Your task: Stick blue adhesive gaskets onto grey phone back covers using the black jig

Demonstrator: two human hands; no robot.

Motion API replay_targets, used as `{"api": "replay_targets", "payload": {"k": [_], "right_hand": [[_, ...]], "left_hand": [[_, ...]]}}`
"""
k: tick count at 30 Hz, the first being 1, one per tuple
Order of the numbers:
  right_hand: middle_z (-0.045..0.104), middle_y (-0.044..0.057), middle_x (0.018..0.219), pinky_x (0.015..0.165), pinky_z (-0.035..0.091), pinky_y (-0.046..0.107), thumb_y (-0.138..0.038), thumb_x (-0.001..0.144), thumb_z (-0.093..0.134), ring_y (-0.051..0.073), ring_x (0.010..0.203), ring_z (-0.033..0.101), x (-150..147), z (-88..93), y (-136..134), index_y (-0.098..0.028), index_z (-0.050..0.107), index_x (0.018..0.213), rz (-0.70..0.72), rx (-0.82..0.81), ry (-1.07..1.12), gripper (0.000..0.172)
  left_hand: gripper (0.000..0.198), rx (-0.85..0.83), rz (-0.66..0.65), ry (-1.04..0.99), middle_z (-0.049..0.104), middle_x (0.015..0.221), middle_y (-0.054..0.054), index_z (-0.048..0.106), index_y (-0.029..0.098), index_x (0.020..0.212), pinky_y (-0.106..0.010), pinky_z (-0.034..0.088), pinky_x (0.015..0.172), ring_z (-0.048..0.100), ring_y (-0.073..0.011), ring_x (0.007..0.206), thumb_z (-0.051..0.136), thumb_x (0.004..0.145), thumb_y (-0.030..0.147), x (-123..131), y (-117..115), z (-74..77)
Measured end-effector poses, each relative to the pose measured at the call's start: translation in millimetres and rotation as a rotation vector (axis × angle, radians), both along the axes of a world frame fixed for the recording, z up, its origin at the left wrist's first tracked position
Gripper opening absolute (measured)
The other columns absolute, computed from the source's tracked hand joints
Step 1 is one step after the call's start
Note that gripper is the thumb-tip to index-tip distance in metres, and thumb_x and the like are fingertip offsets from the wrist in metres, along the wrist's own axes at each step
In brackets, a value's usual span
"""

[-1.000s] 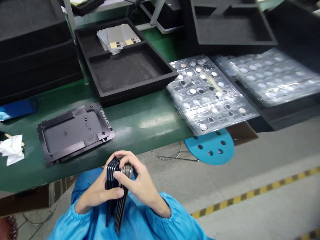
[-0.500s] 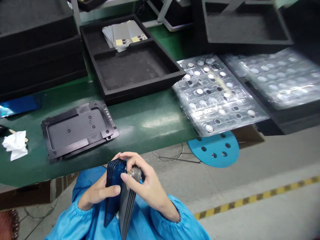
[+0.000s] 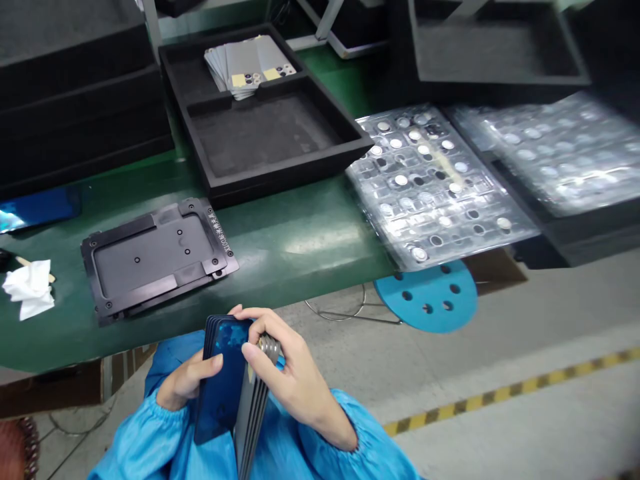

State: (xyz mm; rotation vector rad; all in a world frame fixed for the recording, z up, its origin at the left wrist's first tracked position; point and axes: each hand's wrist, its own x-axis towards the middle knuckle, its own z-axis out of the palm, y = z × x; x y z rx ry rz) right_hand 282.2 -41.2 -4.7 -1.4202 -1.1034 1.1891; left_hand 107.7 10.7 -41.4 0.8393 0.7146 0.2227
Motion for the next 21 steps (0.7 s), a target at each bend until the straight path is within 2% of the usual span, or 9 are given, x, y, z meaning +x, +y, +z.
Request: {"api": "replay_targets", "payload": {"k": [5, 10, 14, 18, 21], "right_hand": [[0.068, 0.012, 0.115, 0.098, 0.046, 0.041, -0.032, 0.094, 0.061, 0.029, 0.12, 0.064, -1, -0.6, 0, -0.024, 0.051, 0.08, -0.01, 0.002, -0.018, 0.019], [0.07, 0.012, 0.112, 0.093, 0.047, 0.04, -0.032, 0.093, 0.063, 0.028, 0.112, 0.067, -2, -2.5, 2, -0.024, 0.052, 0.079, -0.022, 0.027, -0.054, 0.02], [0.071, 0.011, 0.109, 0.09, 0.048, 0.038, -0.027, 0.091, 0.067, 0.026, 0.106, 0.068, -7, -7.3, 5, -0.023, 0.054, 0.078, -0.046, 0.045, -0.056, 0.019], [0.072, 0.009, 0.111, 0.092, 0.05, 0.037, -0.028, 0.091, 0.068, 0.024, 0.104, 0.068, -9, -11.8, 5, -0.024, 0.058, 0.085, -0.086, 0.089, -0.003, 0.012], [0.073, 0.007, 0.113, 0.096, 0.051, 0.037, -0.035, 0.094, 0.065, 0.025, 0.111, 0.068, -8, -13.3, 4, -0.026, 0.061, 0.093, -0.132, 0.128, 0.067, 0.01]], "left_hand": [[0.095, -0.117, -0.017, -0.05, 0.072, 0.131, -0.014, 0.054, 0.02, 0.149, -0.048, 0.052, 0.099, 0.063, -0.0416, 0.126, 0.067, 0.075, 0.078, -1, -3, -4.3], [0.091, -0.106, -0.001, -0.063, 0.069, 0.136, -0.014, 0.057, 0.018, 0.145, -0.051, 0.041, 0.112, 0.053, -0.043, 0.135, 0.071, 0.075, 0.075, -2, -4, -4.7], [0.08, -0.033, -0.002, -0.028, 0.058, 0.149, -0.012, 0.056, 0.02, 0.145, -0.054, 0.028, 0.122, 0.042, -0.0413, 0.144, 0.078, 0.079, 0.06, 1, -3, 6.2], [0.087, 0.108, -0.005, 0.037, 0.052, 0.154, -0.014, 0.047, 0.02, 0.152, -0.057, 0.025, 0.123, 0.036, -0.0418, 0.148, 0.077, 0.081, 0.061, 8, -1, 20.1], [0.092, 0.162, -0.004, -0.007, 0.045, 0.159, -0.013, 0.039, 0.022, 0.158, -0.055, 0.023, 0.125, 0.031, -0.0406, 0.152, 0.075, 0.082, 0.061, 11, 0, 25.9]]}}
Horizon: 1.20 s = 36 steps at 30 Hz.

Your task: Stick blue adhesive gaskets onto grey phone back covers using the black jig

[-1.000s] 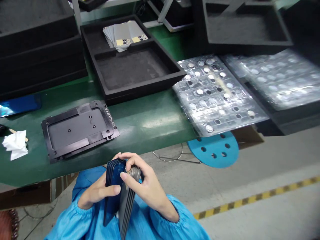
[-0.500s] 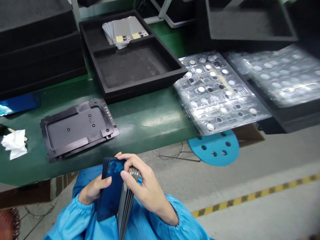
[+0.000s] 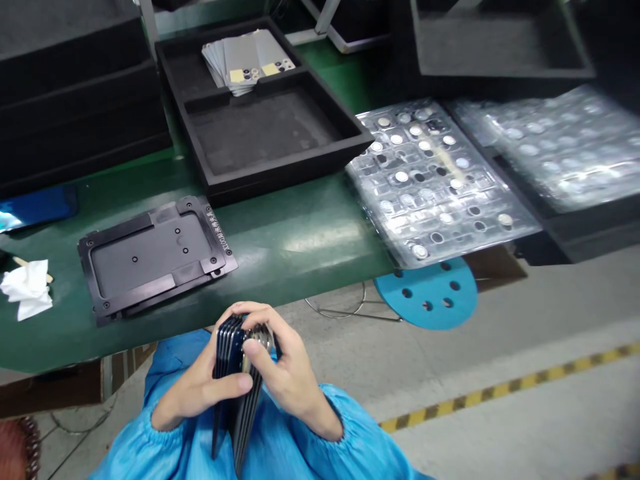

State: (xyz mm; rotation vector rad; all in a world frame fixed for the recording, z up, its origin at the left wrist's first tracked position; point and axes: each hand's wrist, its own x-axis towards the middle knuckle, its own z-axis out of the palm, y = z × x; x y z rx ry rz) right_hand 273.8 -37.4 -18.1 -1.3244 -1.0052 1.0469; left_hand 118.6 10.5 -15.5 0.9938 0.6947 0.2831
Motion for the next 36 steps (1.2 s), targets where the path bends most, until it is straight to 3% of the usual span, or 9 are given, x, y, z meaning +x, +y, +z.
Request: {"api": "replay_targets", "payload": {"k": [3, 7, 16, 36], "right_hand": [[0.075, 0.007, 0.113, 0.1, 0.052, 0.039, -0.033, 0.097, 0.058, 0.025, 0.115, 0.068, 1.3, -1.0, 0.3, -0.026, 0.063, 0.096, -0.023, 0.005, 0.067, 0.009], [0.078, 0.006, 0.104, 0.098, 0.054, 0.04, -0.025, 0.09, 0.065, 0.026, 0.109, 0.072, 0.4, -2.1, 3.4, -0.025, 0.066, 0.09, 0.002, -0.01, 0.123, 0.002], [0.079, 0.005, 0.099, 0.096, 0.056, 0.04, -0.017, 0.083, 0.068, 0.024, 0.105, 0.072, 0.7, 0.5, 6.7, -0.025, 0.068, 0.085, 0.016, -0.039, 0.184, 0.009], [0.08, 0.006, 0.099, 0.1, 0.055, 0.044, -0.019, 0.084, 0.069, 0.027, 0.108, 0.071, 2.6, 0.8, 5.9, -0.025, 0.069, 0.082, 0.027, -0.054, 0.196, 0.006]], "left_hand": [[0.093, 0.005, -0.012, -0.052, 0.041, 0.162, -0.013, 0.038, 0.024, 0.158, -0.054, 0.025, 0.124, 0.032, -0.0399, 0.151, 0.075, 0.082, 0.061, 2.3, 0.5, 2.5], [0.085, 0.023, -0.025, -0.015, 0.049, 0.156, -0.013, 0.047, 0.022, 0.153, -0.054, 0.027, 0.123, 0.035, -0.0398, 0.149, 0.073, 0.083, 0.063, 3.9, 0.6, 4.4], [0.086, 0.067, -0.035, 0.011, 0.046, 0.157, -0.014, 0.044, 0.021, 0.154, -0.054, 0.027, 0.123, 0.035, -0.0398, 0.149, 0.071, 0.084, 0.064, 2.1, 0.0, 1.1], [0.083, 0.079, -0.044, 0.027, 0.048, 0.155, -0.014, 0.046, 0.021, 0.152, -0.056, 0.025, 0.124, 0.033, -0.0397, 0.15, 0.071, 0.084, 0.063, 0.6, -0.8, 0.9]]}}
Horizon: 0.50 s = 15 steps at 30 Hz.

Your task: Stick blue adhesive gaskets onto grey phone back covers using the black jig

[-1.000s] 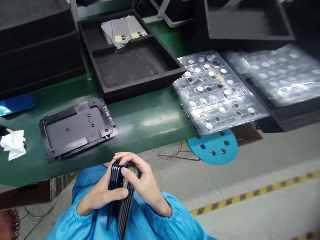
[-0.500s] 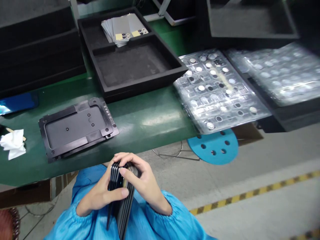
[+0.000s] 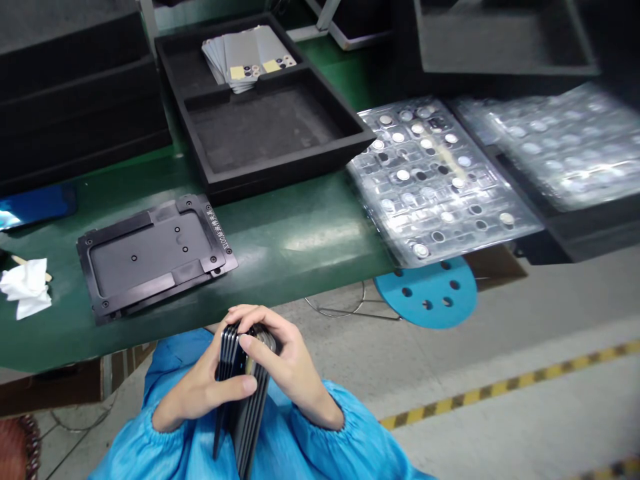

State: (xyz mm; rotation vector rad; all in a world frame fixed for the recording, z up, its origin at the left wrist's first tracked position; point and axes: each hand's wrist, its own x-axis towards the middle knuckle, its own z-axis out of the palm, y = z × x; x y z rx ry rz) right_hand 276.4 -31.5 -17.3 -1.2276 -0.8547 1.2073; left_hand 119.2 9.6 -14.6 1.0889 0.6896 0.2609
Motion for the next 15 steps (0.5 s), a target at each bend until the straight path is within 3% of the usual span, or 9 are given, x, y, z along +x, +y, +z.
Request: {"api": "replay_targets", "payload": {"k": [15], "right_hand": [[0.079, 0.005, 0.1, 0.1, 0.055, 0.043, -0.027, 0.09, 0.07, 0.026, 0.109, 0.071, -1.0, -0.2, -0.9, -0.026, 0.068, 0.084, 0.0, 0.012, -0.03, 0.006]], "left_hand": [[0.084, -0.033, -0.01, -0.03, 0.048, 0.156, -0.014, 0.045, 0.021, 0.152, -0.056, 0.028, 0.122, 0.038, -0.0405, 0.147, 0.073, 0.084, 0.061, -0.7, 1.5, -5.7]]}}
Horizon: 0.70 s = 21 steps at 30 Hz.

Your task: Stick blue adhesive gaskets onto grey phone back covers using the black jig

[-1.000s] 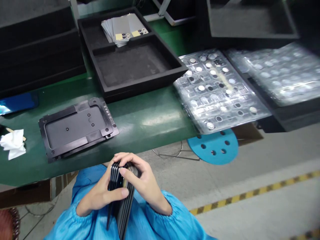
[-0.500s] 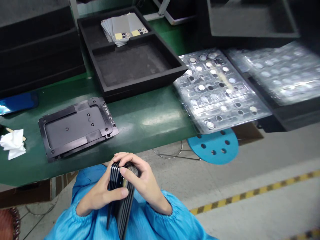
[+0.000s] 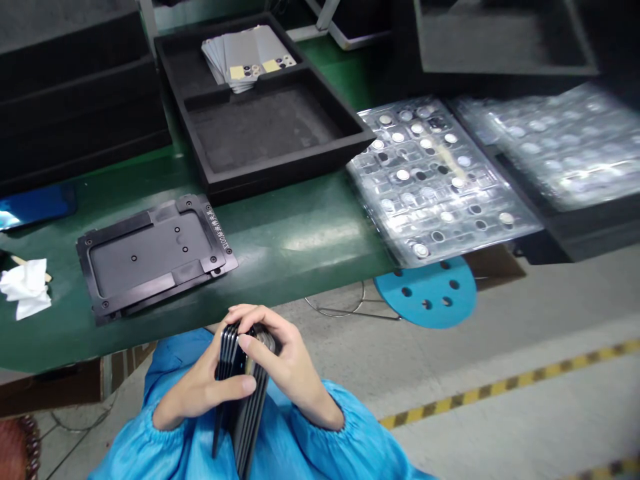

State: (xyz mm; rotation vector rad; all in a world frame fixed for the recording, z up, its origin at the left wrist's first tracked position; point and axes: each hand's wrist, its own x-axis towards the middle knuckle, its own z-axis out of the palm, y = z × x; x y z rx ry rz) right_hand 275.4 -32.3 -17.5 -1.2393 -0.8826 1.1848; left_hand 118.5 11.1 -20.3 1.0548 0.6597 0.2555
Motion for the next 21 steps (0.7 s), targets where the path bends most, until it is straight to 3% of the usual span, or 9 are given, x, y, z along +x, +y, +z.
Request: {"api": "replay_targets", "payload": {"k": [2, 5, 9, 12, 16, 21], "right_hand": [[0.079, 0.006, 0.101, 0.1, 0.055, 0.044, -0.035, 0.092, 0.071, 0.027, 0.109, 0.07, 0, 2.3, -2, -0.026, 0.07, 0.088, -0.004, 0.003, -0.015, 0.01], [0.077, 0.009, 0.109, 0.101, 0.054, 0.045, -0.056, 0.094, 0.067, 0.029, 0.113, 0.069, 1, 7.1, -5, -0.026, 0.075, 0.098, 0.003, 0.019, -0.049, 0.031], [0.075, 0.009, 0.121, 0.106, 0.052, 0.043, -0.069, 0.1, 0.045, 0.028, 0.121, 0.066, 3, 12.4, -10, -0.028, 0.075, 0.113, 0.056, 0.031, -0.039, 0.052], [0.074, 0.006, 0.126, 0.11, 0.05, 0.042, -0.06, 0.105, 0.041, 0.026, 0.126, 0.064, 4, 12.8, -10, -0.03, 0.075, 0.114, 0.078, 0.01, -0.01, 0.046], [0.077, 0.005, 0.122, 0.114, 0.046, 0.045, -0.047, 0.105, 0.053, 0.025, 0.125, 0.066, 5, 7.8, -7, -0.031, 0.076, 0.114, 0.137, 0.061, -0.019, 0.029], [0.079, 0.005, 0.113, 0.11, 0.05, 0.043, -0.043, 0.103, 0.06, 0.024, 0.117, 0.068, 3, 0.0, -2, -0.031, 0.078, 0.11, 0.087, 0.028, 0.007, 0.023]], "left_hand": [[0.082, -0.067, -0.016, -0.04, 0.052, 0.153, -0.013, 0.048, 0.02, 0.15, -0.056, 0.029, 0.121, 0.04, -0.0407, 0.145, 0.075, 0.082, 0.058, -4, 1, -6.4], [0.075, -0.279, 0.031, -0.066, 0.062, 0.144, -0.011, 0.057, 0.02, 0.144, -0.052, 0.034, 0.118, 0.046, -0.0404, 0.141, 0.079, 0.079, 0.051, -12, -1, -16.9], [0.073, -0.438, 0.054, -0.078, 0.076, 0.119, -0.013, 0.065, 0.015, 0.134, -0.049, 0.05, 0.1, 0.064, -0.0411, 0.12, 0.075, 0.076, 0.059, -19, -7, -27.0], [0.072, -0.488, 0.055, -0.097, 0.079, 0.107, -0.014, 0.07, 0.014, 0.127, -0.049, 0.054, 0.093, 0.071, -0.0403, 0.109, 0.074, 0.073, 0.062, -21, -10, -31.8], [0.074, -0.498, 0.112, -0.089, 0.079, 0.11, -0.012, 0.067, 0.016, 0.131, -0.05, 0.049, 0.102, 0.07, -0.0383, 0.11, 0.076, 0.074, 0.061, -22, -10, -36.0], [0.085, -0.482, 0.139, -0.074, 0.077, 0.116, -0.012, 0.06, 0.017, 0.141, -0.052, 0.042, 0.111, 0.067, -0.0391, 0.117, 0.081, 0.071, 0.061, -20, -9, -34.0]]}}
